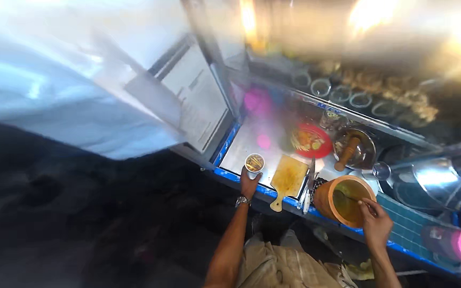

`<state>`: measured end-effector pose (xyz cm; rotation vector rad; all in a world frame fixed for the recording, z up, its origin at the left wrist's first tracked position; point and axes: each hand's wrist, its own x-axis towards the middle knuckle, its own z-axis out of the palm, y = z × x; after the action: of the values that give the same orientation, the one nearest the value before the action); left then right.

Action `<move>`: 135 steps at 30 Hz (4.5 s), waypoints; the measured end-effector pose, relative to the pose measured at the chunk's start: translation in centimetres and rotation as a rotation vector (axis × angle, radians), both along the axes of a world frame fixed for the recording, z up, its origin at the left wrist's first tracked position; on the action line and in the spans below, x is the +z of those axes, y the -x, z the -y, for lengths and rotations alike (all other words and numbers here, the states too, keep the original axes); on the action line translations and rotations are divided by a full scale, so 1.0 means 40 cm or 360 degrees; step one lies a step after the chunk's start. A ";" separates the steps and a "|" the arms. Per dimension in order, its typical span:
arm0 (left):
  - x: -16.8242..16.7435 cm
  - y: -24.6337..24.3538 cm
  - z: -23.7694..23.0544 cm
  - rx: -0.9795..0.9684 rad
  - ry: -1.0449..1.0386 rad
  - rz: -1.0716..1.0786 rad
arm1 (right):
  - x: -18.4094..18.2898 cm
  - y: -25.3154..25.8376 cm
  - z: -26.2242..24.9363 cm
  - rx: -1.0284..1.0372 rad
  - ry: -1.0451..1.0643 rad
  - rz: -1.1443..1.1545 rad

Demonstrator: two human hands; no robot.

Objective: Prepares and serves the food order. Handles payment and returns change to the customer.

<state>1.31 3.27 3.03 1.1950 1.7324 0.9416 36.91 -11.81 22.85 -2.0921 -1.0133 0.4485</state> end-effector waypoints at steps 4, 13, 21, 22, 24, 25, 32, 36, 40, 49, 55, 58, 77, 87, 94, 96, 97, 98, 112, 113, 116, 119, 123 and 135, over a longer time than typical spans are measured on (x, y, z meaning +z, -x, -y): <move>-0.011 0.008 -0.003 -0.0019 -0.0033 0.0138 | 0.104 0.016 -0.001 0.0216 -0.0391 0.0283; 0.010 0.031 -0.006 -0.0139 -0.0045 0.0245 | 0.086 0.430 -0.314 0.1318 -0.0962 0.0398; 0.057 0.054 -0.002 -0.0167 -0.0050 0.0224 | -0.134 0.541 -0.446 0.1834 -0.0569 0.0690; 0.063 0.056 -0.002 -0.0177 -0.0047 0.0214 | -0.148 0.545 -0.451 0.1860 -0.0519 0.0704; 0.081 0.059 -0.001 -0.0194 -0.0018 0.0195 | -0.175 0.553 -0.459 0.1874 -0.0375 0.0699; 0.087 0.060 0.001 -0.0196 -0.0004 0.0187 | -0.188 0.557 -0.460 0.1858 -0.0307 0.0691; 0.107 0.065 0.000 -0.0218 0.0048 0.0129 | -0.174 0.607 -0.469 0.1371 0.0169 0.0477; 0.113 0.066 0.000 -0.0245 0.0068 0.0096 | -0.164 0.597 -0.491 0.1098 0.0382 0.0236; 0.105 0.063 0.002 -0.0252 0.0055 0.0090 | -0.156 0.565 -0.460 0.1205 0.0109 0.0355; 0.106 0.080 0.016 -0.0232 0.0011 -0.0048 | -0.191 0.556 -0.439 0.1494 0.0033 0.0586; 0.190 0.089 0.054 -0.0030 -0.0182 -0.0316 | -0.166 0.562 -0.458 0.1187 0.0392 0.0279; 0.218 0.087 0.057 -0.0137 -0.0208 -0.0376 | -0.151 0.558 -0.453 0.1266 0.0228 0.0349; 0.239 0.098 0.100 -0.0249 -0.0077 -0.0372 | -0.164 0.584 -0.457 0.1361 0.0121 0.0370; 0.225 0.088 0.088 -0.0282 -0.0022 -0.0289 | -0.212 0.592 -0.428 0.1443 0.0083 0.0440; 0.221 0.056 0.035 -0.0389 -0.0015 -0.0338 | -0.185 0.555 -0.445 0.1330 0.0072 0.0332; 0.233 0.060 0.036 -0.0338 -0.0026 -0.0336 | -0.145 0.560 -0.435 0.1433 0.0044 0.0418; 0.242 0.059 0.042 -0.0336 -0.0007 -0.0336 | -0.131 0.557 -0.424 0.1473 0.0065 0.0459; 0.250 0.063 0.039 -0.0342 0.0020 -0.0347 | -0.124 0.559 -0.423 0.1511 0.0090 0.0489; 0.179 0.057 0.001 -0.0275 0.0007 -0.0358 | -0.172 0.552 -0.437 0.1250 0.0280 0.0313; 0.177 0.057 0.000 -0.0276 0.0009 -0.0359 | -0.175 0.551 -0.432 0.1314 0.0269 0.0396; 0.166 0.057 -0.001 -0.0270 0.0014 -0.0375 | -0.191 0.566 -0.415 0.1398 0.0331 0.0525; 0.163 0.053 -0.003 -0.0258 0.0005 -0.0367 | -0.173 0.589 -0.415 0.1312 0.0440 0.0368; 0.158 0.052 -0.002 -0.0247 -0.0004 -0.0391 | -0.173 0.582 -0.424 0.1205 0.0319 0.0277; 0.174 0.054 -0.005 -0.0279 0.0026 -0.0414 | -0.144 0.588 -0.428 0.1259 0.0453 0.0340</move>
<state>-0.87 3.48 10.01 1.4851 1.7953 0.6898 13.39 5.32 17.11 -1.9296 -2.0095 0.7992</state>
